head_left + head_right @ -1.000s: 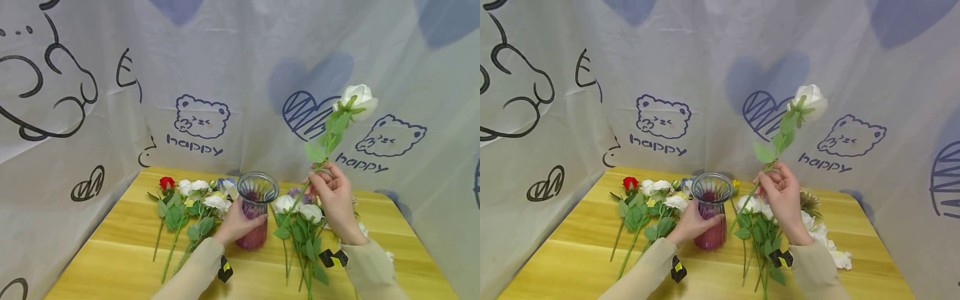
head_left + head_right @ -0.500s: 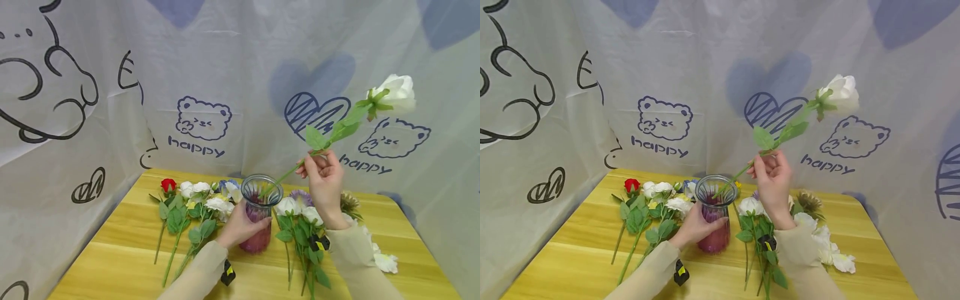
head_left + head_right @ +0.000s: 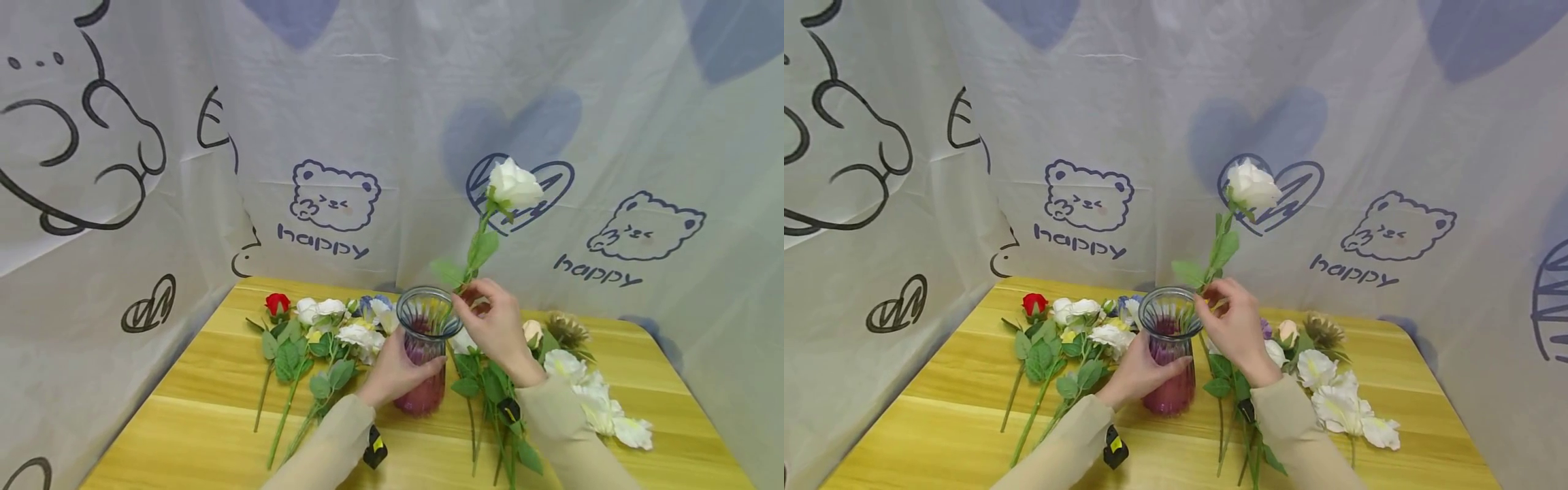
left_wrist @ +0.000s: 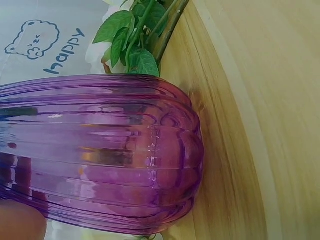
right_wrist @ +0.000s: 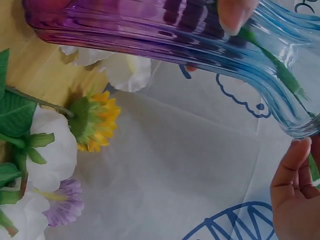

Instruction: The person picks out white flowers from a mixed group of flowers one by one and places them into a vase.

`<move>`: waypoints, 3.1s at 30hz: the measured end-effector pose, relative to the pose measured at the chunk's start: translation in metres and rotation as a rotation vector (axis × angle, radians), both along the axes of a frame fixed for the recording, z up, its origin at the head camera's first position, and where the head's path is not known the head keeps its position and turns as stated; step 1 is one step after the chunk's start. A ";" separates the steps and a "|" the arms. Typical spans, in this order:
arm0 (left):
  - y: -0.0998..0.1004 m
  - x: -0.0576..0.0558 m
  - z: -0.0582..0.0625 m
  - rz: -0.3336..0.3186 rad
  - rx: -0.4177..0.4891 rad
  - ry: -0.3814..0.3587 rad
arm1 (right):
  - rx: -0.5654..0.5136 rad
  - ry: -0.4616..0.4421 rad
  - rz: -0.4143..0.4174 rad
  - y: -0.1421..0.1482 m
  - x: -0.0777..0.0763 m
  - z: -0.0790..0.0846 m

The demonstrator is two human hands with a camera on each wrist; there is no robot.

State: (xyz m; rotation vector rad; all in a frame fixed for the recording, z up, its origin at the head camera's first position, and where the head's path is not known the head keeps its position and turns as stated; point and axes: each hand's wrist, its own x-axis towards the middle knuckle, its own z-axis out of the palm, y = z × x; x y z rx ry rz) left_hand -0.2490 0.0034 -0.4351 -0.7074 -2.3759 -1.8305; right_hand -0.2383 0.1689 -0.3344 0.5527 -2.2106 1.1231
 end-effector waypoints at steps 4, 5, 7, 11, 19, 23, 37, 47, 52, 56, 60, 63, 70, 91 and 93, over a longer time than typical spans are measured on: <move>0.001 -0.008 -0.012 0.004 -0.014 0.000 | 0.039 -0.009 0.007 0.008 -0.012 -0.017; 0.002 -0.009 -0.014 0.002 -0.013 0.002 | 0.048 -0.022 0.006 0.009 -0.015 -0.020; 0.002 -0.010 -0.015 0.003 -0.012 0.006 | 0.065 -0.045 0.009 0.011 -0.017 -0.022; 0.006 -0.013 -0.017 0.001 -0.017 0.008 | 0.082 -0.098 0.028 0.014 -0.018 -0.023; 0.010 -0.011 -0.017 -0.019 0.000 -0.017 | 0.116 -0.161 0.092 0.017 -0.011 -0.021; 0.009 -0.009 -0.016 -0.030 0.019 -0.028 | 0.065 -0.166 0.102 0.021 -0.008 -0.023; 0.011 -0.010 -0.015 -0.033 0.005 -0.052 | -0.189 -0.210 -0.004 0.047 0.024 -0.031; 0.011 -0.011 -0.018 -0.017 -0.015 -0.065 | -0.203 -0.365 -0.020 0.088 0.031 -0.077; 0.010 -0.011 -0.017 -0.022 -0.019 -0.062 | -0.099 -0.509 -0.022 0.101 0.042 -0.089; 0.010 -0.012 -0.016 -0.025 -0.020 -0.062 | -0.027 -0.558 0.012 0.107 0.049 -0.095; 0.010 -0.010 -0.016 -0.027 -0.019 -0.066 | 0.076 -0.566 0.057 0.110 0.056 -0.096; 0.011 -0.009 -0.015 -0.031 -0.011 -0.060 | 0.183 -0.583 0.083 0.108 0.060 -0.096; 0.010 -0.009 -0.015 -0.038 0.000 -0.053 | 0.451 -0.541 0.136 0.097 0.069 -0.101; 0.010 -0.010 -0.016 -0.026 -0.009 -0.074 | 0.737 -0.530 0.062 0.073 0.072 -0.125; 0.010 -0.009 -0.016 -0.027 -0.004 -0.080 | 0.735 -0.568 0.084 0.075 0.073 -0.126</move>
